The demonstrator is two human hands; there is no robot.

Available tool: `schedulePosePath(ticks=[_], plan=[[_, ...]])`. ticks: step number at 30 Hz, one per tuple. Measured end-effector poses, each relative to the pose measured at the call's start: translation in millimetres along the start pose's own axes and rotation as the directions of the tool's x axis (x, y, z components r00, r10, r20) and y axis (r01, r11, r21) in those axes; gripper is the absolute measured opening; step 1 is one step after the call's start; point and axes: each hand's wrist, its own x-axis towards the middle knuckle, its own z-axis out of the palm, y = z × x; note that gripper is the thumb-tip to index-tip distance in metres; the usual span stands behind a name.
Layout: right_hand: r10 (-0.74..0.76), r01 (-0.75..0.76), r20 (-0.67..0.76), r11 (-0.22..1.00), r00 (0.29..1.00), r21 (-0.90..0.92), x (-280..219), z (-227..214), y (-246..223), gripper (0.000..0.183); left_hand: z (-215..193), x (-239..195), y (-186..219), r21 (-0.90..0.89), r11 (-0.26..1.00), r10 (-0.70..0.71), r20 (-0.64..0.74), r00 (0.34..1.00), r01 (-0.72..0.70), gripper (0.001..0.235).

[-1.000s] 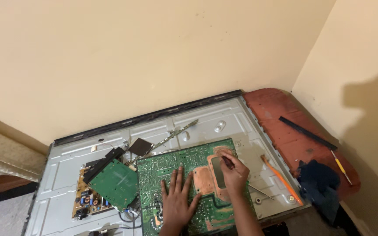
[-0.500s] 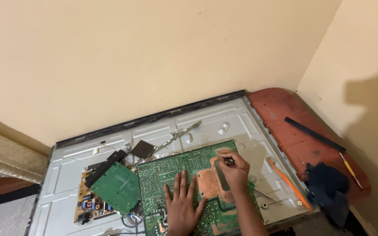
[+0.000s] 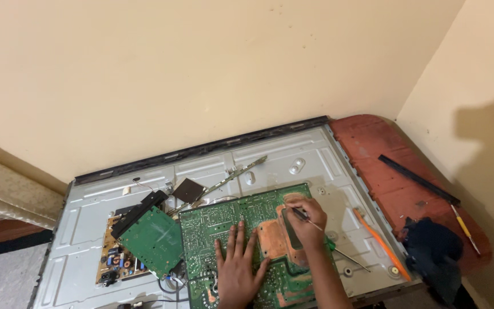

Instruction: The person scrapes a green circuit board with a small metal tool to remove residue from the surface. They repeatedly scrape and wipe the board, focusing on a central area with visible orange residue. The person uses a cloth to wipe away debris during the process.

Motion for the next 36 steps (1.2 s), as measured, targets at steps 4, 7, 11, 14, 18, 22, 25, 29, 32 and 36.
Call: schedulePosePath(ticks=[4, 7, 11, 14, 18, 22, 25, 29, 32, 36], plan=[[0.124, -0.127, -0.056, 0.99, 0.991, -0.058, 4.3, 2.5, -6.2, 0.013, 0.4, -0.3, 0.0, 0.016, 1.0, 0.009, -0.007, 1.0, -0.009, 0.074], [0.248, -0.258, -0.143, 0.964, 0.958, -0.055, 5.1, 4.7, -5.3, 0.013, 0.9, 0.2, -0.1, 0.034, 0.999, 0.026, -0.044, 0.999, -0.025, 0.073], [0.19, -0.191, 0.037, 0.981, 0.981, 0.023, 6.2, -0.8, -2.3, 0.012, 1.1, 0.2, -2.5, 0.015, 1.0, 0.023, -0.046, 0.999, -0.022, 0.073], [0.177, -0.181, 0.055, 0.98, 0.983, 0.083, 7.7, -4.3, -1.2, 0.013, 3.2, -1.7, -0.5, -0.003, 1.0, 0.023, -0.047, 0.999, -0.023, 0.073], [0.203, -0.217, 0.086, 0.956, 0.975, 0.196, 8.6, 0.2, -7.2, 0.012, 3.0, -5.7, -4.6, -0.064, 0.998, -0.009, 0.009, 1.0, 0.01, 0.071], [0.155, -0.178, 0.156, 0.973, 0.975, 0.144, 16.9, -3.5, -17.5, 0.011, 1.1, -4.9, -5.3, -0.158, 0.987, 0.016, 0.018, 1.0, -0.013, 0.076], [0.155, -0.176, 0.132, 0.971, 0.979, 0.163, 14.7, 1.9, -22.8, 0.012, -3.3, -5.1, -9.7, -0.218, 0.976, 0.062, 0.171, 0.983, -0.024, 0.078], [0.205, -0.208, 0.059, 0.977, 0.977, 0.042, 1.0, 11.2, -18.0, 0.01, -12.9, -12.6, -14.6, -0.234, 0.97, 0.025, 0.374, 0.927, 0.068, 0.072], [0.223, -0.223, 0.018, 0.971, 0.975, 0.089, -3.6, 11.7, -4.1, 0.01, -16.4, -13.0, -15.9, -0.222, 0.972, 0.022, 0.416, 0.909, 0.078, 0.075], [0.2, -0.192, -0.046, 0.971, 0.979, 0.142, -7.2, 8.5, 10.8, 0.01, -19.7, -14.0, -12.0, -0.129, 0.983, 0.144, 0.111, 0.983, -0.129, 0.079]])
